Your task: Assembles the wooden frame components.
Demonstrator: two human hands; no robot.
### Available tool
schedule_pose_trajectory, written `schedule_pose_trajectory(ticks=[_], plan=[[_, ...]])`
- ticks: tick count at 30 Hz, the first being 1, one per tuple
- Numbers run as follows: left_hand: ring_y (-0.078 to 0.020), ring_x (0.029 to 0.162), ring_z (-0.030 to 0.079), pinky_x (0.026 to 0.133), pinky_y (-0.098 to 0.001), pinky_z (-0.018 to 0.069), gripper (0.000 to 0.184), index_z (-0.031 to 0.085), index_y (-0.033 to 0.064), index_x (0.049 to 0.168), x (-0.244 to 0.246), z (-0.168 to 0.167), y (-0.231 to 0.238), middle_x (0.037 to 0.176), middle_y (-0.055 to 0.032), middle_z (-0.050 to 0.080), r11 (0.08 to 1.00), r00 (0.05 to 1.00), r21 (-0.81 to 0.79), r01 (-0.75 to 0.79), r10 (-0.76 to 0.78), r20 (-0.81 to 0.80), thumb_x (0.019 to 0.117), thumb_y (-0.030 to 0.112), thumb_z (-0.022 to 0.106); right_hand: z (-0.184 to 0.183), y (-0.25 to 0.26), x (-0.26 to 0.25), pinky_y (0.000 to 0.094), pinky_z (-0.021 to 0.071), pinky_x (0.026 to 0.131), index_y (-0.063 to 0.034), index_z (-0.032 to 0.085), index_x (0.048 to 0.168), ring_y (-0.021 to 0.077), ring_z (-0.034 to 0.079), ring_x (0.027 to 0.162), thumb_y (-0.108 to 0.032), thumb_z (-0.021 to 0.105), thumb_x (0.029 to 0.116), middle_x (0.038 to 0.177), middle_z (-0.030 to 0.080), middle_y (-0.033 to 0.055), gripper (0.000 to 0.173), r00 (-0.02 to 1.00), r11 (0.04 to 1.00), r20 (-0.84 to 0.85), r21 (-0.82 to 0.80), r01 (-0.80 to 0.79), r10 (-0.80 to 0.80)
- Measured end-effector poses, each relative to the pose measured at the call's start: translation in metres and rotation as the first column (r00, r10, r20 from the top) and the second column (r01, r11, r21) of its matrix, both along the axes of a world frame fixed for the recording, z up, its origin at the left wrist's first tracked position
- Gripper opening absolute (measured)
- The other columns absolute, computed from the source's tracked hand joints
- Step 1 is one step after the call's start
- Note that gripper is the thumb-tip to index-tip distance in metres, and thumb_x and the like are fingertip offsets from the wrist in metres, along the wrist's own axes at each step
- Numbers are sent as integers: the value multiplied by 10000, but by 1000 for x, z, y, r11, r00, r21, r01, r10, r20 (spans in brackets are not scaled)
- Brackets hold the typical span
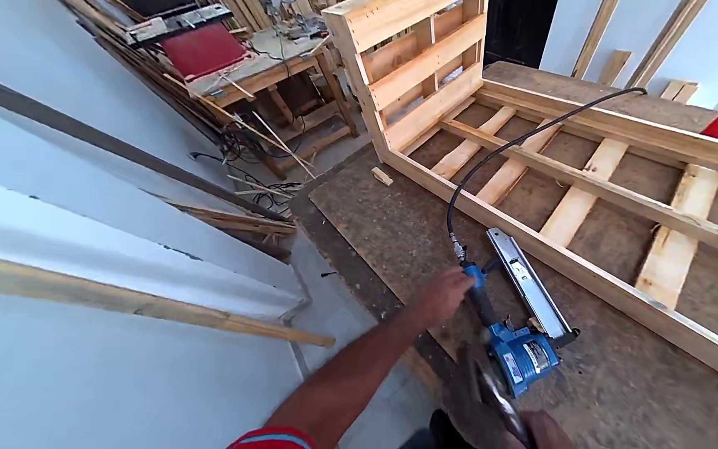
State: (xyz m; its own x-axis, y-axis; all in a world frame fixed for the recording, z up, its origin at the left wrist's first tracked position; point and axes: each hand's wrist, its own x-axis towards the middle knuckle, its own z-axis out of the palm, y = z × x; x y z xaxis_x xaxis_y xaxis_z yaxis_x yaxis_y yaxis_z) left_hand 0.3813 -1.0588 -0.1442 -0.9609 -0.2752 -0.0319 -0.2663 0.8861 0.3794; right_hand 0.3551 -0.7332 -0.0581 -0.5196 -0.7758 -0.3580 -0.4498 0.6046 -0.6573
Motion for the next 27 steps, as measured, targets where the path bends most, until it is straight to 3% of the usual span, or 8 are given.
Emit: schedule_pose_trajectory(ticks=[3, 8, 13, 17, 20, 22, 25, 27], plan=[[-291, 1356, 554, 1137, -503, 453, 406, 576, 168, 1467, 36, 27, -98, 1433, -115, 606, 948, 928, 27, -318, 306, 212, 1071, 242, 521, 3, -90, 2, 539, 578, 867, -75, 712, 1145, 310, 705, 1013, -536, 588, 986, 1103, 716, 135, 503, 990, 986, 3, 85, -142, 142], [-324, 1309, 598, 1104, -555, 474, 413, 558, 145, 1474, 50, 32, -277, 1434, -131, 608, 836, 813, -67, -545, 546, 202, 1069, 205, 501, -29, -268, 13, 539, 547, 943, -93, 652, 1269, 334, 660, 1165, -544, 546, 998, 1242, 680, 149, 536, 962, 903, 0, 346, -255, 272], [-390, 1401, 490, 1144, -571, 425, 550, 465, 112, 1540, -20, -5, -440, 1514, -178, 520, 930, 911, -137, -342, 364, 195, 1006, 118, 599, -127, -408, 12, 520, 548, 956, -50, 676, 1190, 352, 651, 1186, -439, 572, 1006, 1225, 688, 165, 443, 941, 940, -257, 313, -134, 220], [-317, 1380, 510, 1130, -535, 443, 417, 664, 230, 1363, -67, -50, -530, 1414, -51, 624, 976, 968, -213, 39, 16, 252, 963, 115, 639, -156, -470, 3, 572, 550, 930, -63, 731, 1128, 400, 669, 1114, -454, 681, 939, 1163, 706, 198, 437, 923, 985, -368, 83, 153, -113], [-261, 1330, 557, 1134, -490, 450, 288, 742, 243, 1248, -47, -50, -547, 1330, -24, 677, 997, 994, 1, 78, -78, 74, 968, 200, 692, -118, -524, 13, 537, 547, 977, -57, 697, 1256, 348, 668, 1138, -555, 637, 953, 1230, 691, 172, 585, 907, 915, -156, 39, 401, -391], [-232, 1283, 568, 1101, -478, 481, 280, 777, 269, 1183, -32, -22, -543, 1307, -33, 658, 958, 979, 260, 121, -73, -188, 907, 220, 768, -86, -576, 4, 436, 620, 792, -80, 696, 1225, 214, 731, 884, -479, 502, 1051, 1022, 744, 74, 476, 771, 795, 260, -16, 606, -582], [-145, 1031, 643, 900, -358, 584, 222, 777, 348, 1113, -6, 29, -523, 1074, -16, 673, 798, 831, 435, 416, -139, -539, 930, 224, 760, -35, -639, -19, 394, 606, 663, -17, 642, 1219, 228, 708, 752, -527, 263, 1103, 958, 734, 119, 646, 326, 677, 877, -3, 736, -352], [-131, 972, 614, 865, -328, 559, 252, 752, 373, 1148, -1, 52, -520, 1005, 3, 637, 725, 747, 432, 537, -171, -643, 958, 209, 739, -9, -664, -34, 343, 590, 630, -20, 646, 1131, 192, 681, 704, -456, 348, 1104, 886, 711, 113, 528, 312, 642, 926, -109, 759, -211]])
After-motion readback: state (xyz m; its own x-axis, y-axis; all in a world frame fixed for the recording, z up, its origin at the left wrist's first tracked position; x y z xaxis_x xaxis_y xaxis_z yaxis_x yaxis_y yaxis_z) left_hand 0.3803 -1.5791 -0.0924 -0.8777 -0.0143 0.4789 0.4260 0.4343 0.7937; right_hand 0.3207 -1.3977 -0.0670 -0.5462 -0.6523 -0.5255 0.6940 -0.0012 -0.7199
